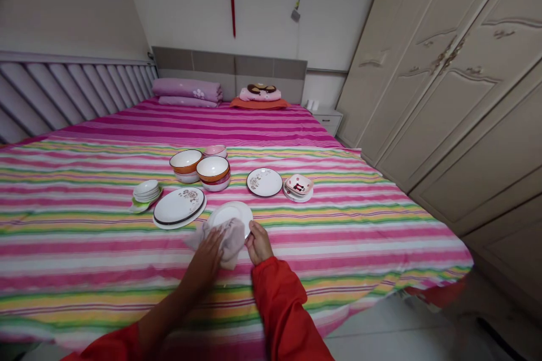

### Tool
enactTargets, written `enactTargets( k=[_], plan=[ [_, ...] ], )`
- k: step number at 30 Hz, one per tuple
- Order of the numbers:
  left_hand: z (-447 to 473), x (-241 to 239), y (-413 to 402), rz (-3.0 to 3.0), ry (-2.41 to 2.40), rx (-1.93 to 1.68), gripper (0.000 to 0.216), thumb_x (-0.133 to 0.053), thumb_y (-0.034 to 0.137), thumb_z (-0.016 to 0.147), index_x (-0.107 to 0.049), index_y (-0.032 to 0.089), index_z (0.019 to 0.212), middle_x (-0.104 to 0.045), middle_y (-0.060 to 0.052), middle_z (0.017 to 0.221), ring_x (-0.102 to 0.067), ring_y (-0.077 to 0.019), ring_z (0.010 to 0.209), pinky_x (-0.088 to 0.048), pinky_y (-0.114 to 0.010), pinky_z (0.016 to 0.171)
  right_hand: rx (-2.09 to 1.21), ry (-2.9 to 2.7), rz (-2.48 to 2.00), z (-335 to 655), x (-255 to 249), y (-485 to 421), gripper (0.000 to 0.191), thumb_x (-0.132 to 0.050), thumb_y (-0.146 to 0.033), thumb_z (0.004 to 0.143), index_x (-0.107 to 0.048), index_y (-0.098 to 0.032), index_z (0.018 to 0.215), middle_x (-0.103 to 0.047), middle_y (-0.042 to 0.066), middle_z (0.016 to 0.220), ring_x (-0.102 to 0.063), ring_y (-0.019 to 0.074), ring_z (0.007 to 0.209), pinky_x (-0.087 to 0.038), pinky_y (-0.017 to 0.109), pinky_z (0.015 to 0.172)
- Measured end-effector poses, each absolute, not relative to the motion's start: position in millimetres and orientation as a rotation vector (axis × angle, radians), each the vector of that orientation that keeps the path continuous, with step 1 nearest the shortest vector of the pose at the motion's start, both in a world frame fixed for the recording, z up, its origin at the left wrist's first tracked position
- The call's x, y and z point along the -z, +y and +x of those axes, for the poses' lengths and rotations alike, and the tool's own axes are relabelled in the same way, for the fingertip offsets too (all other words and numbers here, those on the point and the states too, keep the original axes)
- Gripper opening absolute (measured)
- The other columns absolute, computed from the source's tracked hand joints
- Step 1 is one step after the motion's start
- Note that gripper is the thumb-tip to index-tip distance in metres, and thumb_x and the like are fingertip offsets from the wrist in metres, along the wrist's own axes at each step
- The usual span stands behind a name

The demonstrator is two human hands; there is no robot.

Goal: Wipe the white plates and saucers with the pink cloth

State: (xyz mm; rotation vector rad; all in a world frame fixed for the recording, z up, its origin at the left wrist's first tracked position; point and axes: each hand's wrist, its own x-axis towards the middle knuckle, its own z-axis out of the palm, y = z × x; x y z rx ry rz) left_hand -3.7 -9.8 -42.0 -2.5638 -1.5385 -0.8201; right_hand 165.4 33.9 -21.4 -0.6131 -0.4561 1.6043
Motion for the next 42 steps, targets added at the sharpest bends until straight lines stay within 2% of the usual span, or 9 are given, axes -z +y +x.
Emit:
enactTargets(
  k=[5,12,16,19,22,26,30,35,42],
  plan=[
    [24.7,24.4,-7.5,-2.650,-1.396,0.595,0.046,-0.029,0.022,0.093,-0.038,0.020,0.139,-0.041,-0.007,0.144,-0.029,-0.0223,0.136,-0.030,-0.043,0.107,-1.633,-0.472,-0.596,166.0,22.7,35.7,0.015,-0.074,-0.023,0.066,-0.066,-0.015,0.077,-0.070,0.001,0.074,-0.064,0.0131,0.069,-0.050,0.023,0.069],
    [69.0,-19.6,50.7,-2.774,-1.551,0.512,0.046,-0.029,0.024,0.093,-0.041,0.017,0.136,-0.044,-0.007,0.142,-0.032,-0.0229,0.134,-0.026,-0.043,0.108,-1.588,-0.415,-0.612,163.9,22.8,39.2,0.018,-0.071,-0.020,0.063,-0.069,-0.017,0.080,-0.072,0.003,0.080,-0.066,0.0179,0.085,-0.051,0.029,0.080],
    [73.8,-29.0,82.6,-2.836,-1.661,0.460,0.042,-0.027,0.025,0.093,-0.053,0.017,0.125,-0.056,-0.007,0.131,-0.044,-0.0206,0.126,-0.025,-0.041,0.110,-1.595,-0.449,-0.645,163.8,22.4,38.3,0.011,-0.069,-0.020,0.066,-0.067,-0.017,0.076,-0.071,0.002,0.072,-0.066,0.0188,0.077,-0.053,0.031,0.074],
    [65.7,-29.8,98.9,-2.803,-1.746,0.470,0.040,-0.028,0.025,0.092,-0.059,0.017,0.117,-0.061,-0.008,0.124,-0.051,-0.0207,0.119,-0.030,-0.040,0.106,-1.610,-0.455,-0.657,165.2,22.0,36.9,0.011,-0.070,-0.022,0.069,-0.066,-0.017,0.078,-0.070,0.001,0.071,-0.064,0.0153,0.066,-0.053,0.030,0.069],
    [47.1,-28.6,107.3,-2.737,-1.847,0.508,0.040,-0.029,0.024,0.091,-0.060,0.015,0.115,-0.063,-0.011,0.121,-0.054,-0.0215,0.115,-0.036,-0.038,0.102,-1.639,-0.454,-0.648,166.4,21.5,35.4,0.015,-0.072,-0.028,0.071,-0.066,-0.016,0.078,-0.070,0.002,0.070,-0.064,0.0145,0.063,-0.053,0.030,0.069],
    [15.3,-23.6,99.1,-2.676,-1.896,0.585,0.044,-0.025,0.023,0.092,-0.056,0.013,0.120,-0.060,-0.011,0.126,-0.052,-0.0183,0.119,-0.035,-0.034,0.104,-1.627,-0.474,-0.608,166.5,21.2,34.0,0.019,-0.073,-0.030,0.070,-0.067,-0.015,0.081,-0.071,0.005,0.077,-0.065,0.0159,0.070,-0.052,0.031,0.073],
    [-7.8,-9.7,68.6,-2.586,-1.938,0.669,0.047,-0.024,0.027,0.093,-0.048,0.011,0.129,-0.053,-0.013,0.133,-0.046,-0.0204,0.125,-0.034,-0.039,0.106,-1.620,-0.486,-0.613,166.3,21.9,34.0,0.020,-0.072,-0.031,0.072,-0.068,-0.015,0.083,-0.071,0.005,0.076,-0.064,0.0161,0.069,-0.052,0.031,0.071],
    [-18.3,17.1,22.4,-2.450,-1.859,0.971,0.047,-0.028,0.027,0.092,-0.042,0.013,0.134,-0.050,-0.012,0.136,-0.040,-0.0223,0.130,-0.033,-0.044,0.108,-1.595,-0.475,-0.617,165.5,20.7,34.2,0.020,-0.073,-0.031,0.072,-0.069,-0.014,0.082,-0.072,0.005,0.079,-0.064,0.0145,0.072,-0.051,0.026,0.073],
    [3.9,37.1,-16.7,-2.603,-1.517,0.754,0.049,-0.027,0.023,0.092,-0.036,0.015,0.139,-0.042,-0.012,0.143,-0.030,-0.0244,0.136,-0.032,-0.046,0.107,-1.606,-0.475,-0.593,164.7,19.4,34.0,0.017,-0.073,-0.028,0.071,-0.067,-0.015,0.080,-0.071,0.003,0.077,-0.064,0.0136,0.072,-0.050,0.024,0.070]
  ],
)
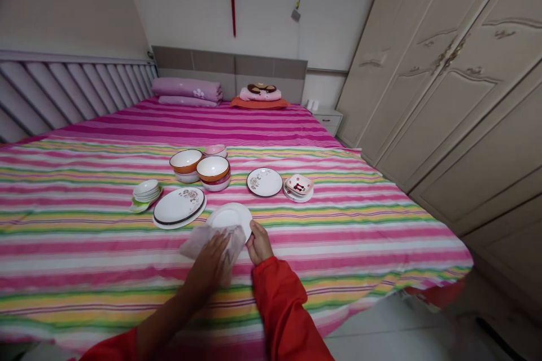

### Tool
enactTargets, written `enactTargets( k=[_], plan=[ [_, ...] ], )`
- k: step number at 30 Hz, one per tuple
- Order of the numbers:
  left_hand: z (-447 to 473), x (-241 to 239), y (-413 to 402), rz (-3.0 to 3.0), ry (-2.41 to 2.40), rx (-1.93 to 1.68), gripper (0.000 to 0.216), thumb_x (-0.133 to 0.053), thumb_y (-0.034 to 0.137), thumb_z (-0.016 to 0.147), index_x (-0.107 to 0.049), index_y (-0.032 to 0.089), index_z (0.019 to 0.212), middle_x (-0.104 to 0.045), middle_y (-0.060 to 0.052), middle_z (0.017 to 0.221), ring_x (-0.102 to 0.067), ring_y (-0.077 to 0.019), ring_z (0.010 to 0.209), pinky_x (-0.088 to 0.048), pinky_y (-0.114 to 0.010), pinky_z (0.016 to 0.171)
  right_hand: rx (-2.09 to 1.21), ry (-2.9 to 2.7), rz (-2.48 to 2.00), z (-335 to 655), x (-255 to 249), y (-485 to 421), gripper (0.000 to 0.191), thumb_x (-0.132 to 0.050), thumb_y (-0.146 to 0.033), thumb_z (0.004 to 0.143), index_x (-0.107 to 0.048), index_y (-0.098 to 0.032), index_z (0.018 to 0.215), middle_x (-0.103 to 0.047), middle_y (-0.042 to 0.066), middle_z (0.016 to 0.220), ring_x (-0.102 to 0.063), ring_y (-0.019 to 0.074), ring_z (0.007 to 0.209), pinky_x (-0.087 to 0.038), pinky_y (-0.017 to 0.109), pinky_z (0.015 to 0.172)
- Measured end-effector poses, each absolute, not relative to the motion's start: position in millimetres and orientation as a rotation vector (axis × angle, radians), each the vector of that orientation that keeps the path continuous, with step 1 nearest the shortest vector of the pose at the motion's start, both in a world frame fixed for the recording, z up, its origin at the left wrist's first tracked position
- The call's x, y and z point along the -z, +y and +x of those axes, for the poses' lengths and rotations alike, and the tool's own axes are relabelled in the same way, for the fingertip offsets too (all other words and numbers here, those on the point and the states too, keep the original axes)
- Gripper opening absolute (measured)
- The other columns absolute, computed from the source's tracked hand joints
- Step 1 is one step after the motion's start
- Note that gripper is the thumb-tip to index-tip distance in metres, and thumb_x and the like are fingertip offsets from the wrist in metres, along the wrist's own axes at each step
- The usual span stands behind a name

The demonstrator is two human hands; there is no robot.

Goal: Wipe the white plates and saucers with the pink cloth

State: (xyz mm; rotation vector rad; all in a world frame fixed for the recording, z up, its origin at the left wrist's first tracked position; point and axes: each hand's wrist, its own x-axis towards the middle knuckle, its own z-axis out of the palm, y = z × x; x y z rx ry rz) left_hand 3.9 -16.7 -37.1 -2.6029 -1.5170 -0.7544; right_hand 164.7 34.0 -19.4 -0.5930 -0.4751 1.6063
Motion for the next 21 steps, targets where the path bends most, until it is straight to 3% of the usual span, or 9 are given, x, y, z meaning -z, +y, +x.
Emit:
enactTargets(
  k=[7,12,16,21],
  plan=[
    [55.7,-8.2,18.1,-2.763,-1.476,0.596,0.046,-0.027,0.025,0.094,-0.039,0.021,0.137,-0.042,-0.005,0.143,-0.029,-0.0205,0.136,-0.025,-0.045,0.109,-1.651,-0.442,-0.571,164.8,20.1,37.8,0.018,-0.072,-0.022,0.064,-0.068,-0.017,0.081,-0.072,0.003,0.080,-0.066,0.0166,0.077,-0.052,0.027,0.075],
    [74.5,-28.9,62.4,-2.815,-1.653,0.524,0.040,-0.027,0.023,0.094,-0.054,0.021,0.122,-0.056,-0.005,0.131,-0.041,-0.0202,0.128,-0.025,-0.044,0.109,-1.616,-0.456,-0.596,162.4,13.6,36.3,0.015,-0.071,-0.021,0.064,-0.068,-0.016,0.078,-0.072,0.005,0.082,-0.066,0.0209,0.087,-0.052,0.032,0.079],
    [66.7,-27.8,88.9,-2.808,-1.709,0.527,0.037,-0.029,0.023,0.092,-0.062,0.022,0.107,-0.064,-0.005,0.119,-0.052,-0.0191,0.116,-0.030,-0.041,0.106,-1.590,-0.464,-0.624,162.9,12.4,34.4,0.009,-0.072,-0.021,0.064,-0.067,-0.016,0.069,-0.071,0.004,0.072,-0.066,0.0183,0.079,-0.052,0.029,0.077],
    [30.4,-20.5,103.5,-2.680,-1.887,0.580,0.042,-0.024,0.024,0.093,-0.059,0.013,0.115,-0.063,-0.012,0.121,-0.055,-0.0197,0.115,-0.036,-0.036,0.102,-1.630,-0.476,-0.632,165.6,14.9,33.1,0.015,-0.073,-0.028,0.069,-0.067,-0.016,0.076,-0.072,0.004,0.075,-0.065,0.0170,0.071,-0.053,0.030,0.071]
  ],
)
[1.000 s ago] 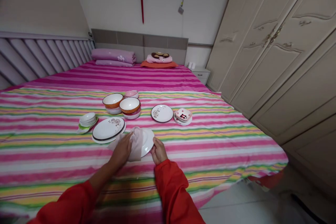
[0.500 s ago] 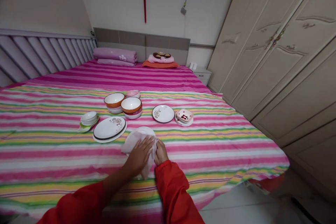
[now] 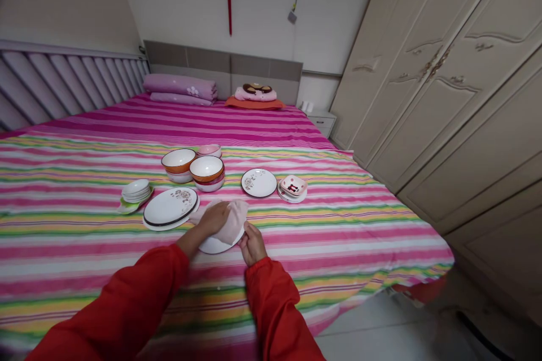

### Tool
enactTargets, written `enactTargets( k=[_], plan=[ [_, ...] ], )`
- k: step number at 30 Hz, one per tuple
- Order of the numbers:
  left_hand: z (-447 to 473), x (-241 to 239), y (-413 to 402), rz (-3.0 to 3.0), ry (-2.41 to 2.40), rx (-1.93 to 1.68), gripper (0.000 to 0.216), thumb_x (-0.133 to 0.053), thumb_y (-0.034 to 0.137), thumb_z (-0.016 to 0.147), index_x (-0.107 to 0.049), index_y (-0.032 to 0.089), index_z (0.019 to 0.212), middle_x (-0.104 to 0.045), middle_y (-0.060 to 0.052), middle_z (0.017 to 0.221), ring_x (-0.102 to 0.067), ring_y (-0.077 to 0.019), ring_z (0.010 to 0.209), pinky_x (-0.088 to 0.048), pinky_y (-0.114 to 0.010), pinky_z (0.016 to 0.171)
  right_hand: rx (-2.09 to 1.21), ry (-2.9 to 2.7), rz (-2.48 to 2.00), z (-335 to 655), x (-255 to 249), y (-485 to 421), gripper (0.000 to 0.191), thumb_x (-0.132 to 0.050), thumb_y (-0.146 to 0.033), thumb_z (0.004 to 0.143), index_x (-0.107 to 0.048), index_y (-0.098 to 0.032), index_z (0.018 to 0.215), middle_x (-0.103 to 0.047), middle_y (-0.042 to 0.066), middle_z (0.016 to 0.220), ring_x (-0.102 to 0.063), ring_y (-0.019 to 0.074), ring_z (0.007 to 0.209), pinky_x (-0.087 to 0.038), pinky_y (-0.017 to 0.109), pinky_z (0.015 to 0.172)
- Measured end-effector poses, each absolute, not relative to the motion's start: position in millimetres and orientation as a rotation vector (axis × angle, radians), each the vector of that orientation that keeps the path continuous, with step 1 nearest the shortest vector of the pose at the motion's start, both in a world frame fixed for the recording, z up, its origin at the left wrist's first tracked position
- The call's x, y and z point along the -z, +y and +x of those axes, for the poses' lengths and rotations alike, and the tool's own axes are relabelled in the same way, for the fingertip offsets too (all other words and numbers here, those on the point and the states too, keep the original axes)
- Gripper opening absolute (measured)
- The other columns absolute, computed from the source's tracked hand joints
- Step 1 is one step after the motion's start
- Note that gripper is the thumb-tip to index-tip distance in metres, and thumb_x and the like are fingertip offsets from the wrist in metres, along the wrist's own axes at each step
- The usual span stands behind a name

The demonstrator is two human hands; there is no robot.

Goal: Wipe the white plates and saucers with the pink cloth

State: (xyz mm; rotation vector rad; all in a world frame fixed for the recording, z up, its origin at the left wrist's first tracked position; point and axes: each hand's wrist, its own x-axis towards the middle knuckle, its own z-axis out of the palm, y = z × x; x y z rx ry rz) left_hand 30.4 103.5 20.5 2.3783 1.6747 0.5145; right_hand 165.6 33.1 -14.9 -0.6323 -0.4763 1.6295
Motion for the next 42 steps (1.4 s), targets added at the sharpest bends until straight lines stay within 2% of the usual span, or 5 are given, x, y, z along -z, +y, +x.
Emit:
enactTargets(
  k=[9,15,22,28,42],
  plan=[
    [-17.6,22.3,31.4,2.343,1.690,-1.032,0.046,-0.026,0.027,0.094,-0.040,0.013,0.136,-0.049,-0.013,0.137,-0.038,-0.0221,0.131,-0.032,-0.046,0.108,-1.590,-0.480,-0.601,165.2,20.6,34.8,0.018,-0.072,-0.030,0.072,-0.069,-0.014,0.079,-0.072,0.005,0.079,-0.064,0.0138,0.074,-0.050,0.024,0.075],
    [-12.0,58.5,-17.6,2.778,1.457,-0.956,0.047,-0.028,0.018,0.092,-0.038,0.011,0.137,-0.046,-0.015,0.139,-0.032,-0.0245,0.135,-0.033,-0.045,0.105,-1.590,-0.459,-0.587,163.9,18.1,33.7,0.017,-0.073,-0.029,0.071,-0.069,-0.015,0.079,-0.072,0.004,0.079,-0.065,0.0136,0.073,-0.051,0.023,0.073],
    [33.3,21.6,-6.9,2.859,1.420,-0.662,0.046,-0.030,0.022,0.093,-0.037,0.022,0.139,-0.042,-0.005,0.144,-0.034,-0.0215,0.133,-0.022,-0.043,0.109,-1.646,-0.463,-0.595,165.0,15.6,33.9,0.018,-0.073,-0.027,0.067,-0.068,-0.015,0.079,-0.072,0.003,0.075,-0.066,0.0157,0.069,-0.052,0.026,0.066],
    [60.9,-12.2,45.9,2.577,1.482,-0.625,0.044,-0.029,0.026,0.093,-0.044,0.019,0.134,-0.047,-0.006,0.140,-0.036,-0.0218,0.132,-0.024,-0.043,0.108,-1.601,-0.453,-0.610,162.2,13.9,36.4,0.020,-0.073,-0.023,0.064,-0.069,-0.016,0.082,-0.072,0.004,0.080,-0.066,0.0184,0.082,-0.052,0.028,0.078],
    [-7.2,8.1,58.4,2.219,1.689,-0.876,0.046,-0.025,0.029,0.092,-0.051,0.010,0.126,-0.054,-0.014,0.132,-0.044,-0.0228,0.127,-0.031,-0.045,0.108,-1.604,-0.519,-0.632,166.1,19.9,33.2,0.021,-0.073,-0.033,0.070,-0.069,-0.015,0.081,-0.071,0.004,0.076,-0.063,0.0155,0.070,-0.050,0.028,0.069]
  ],
)
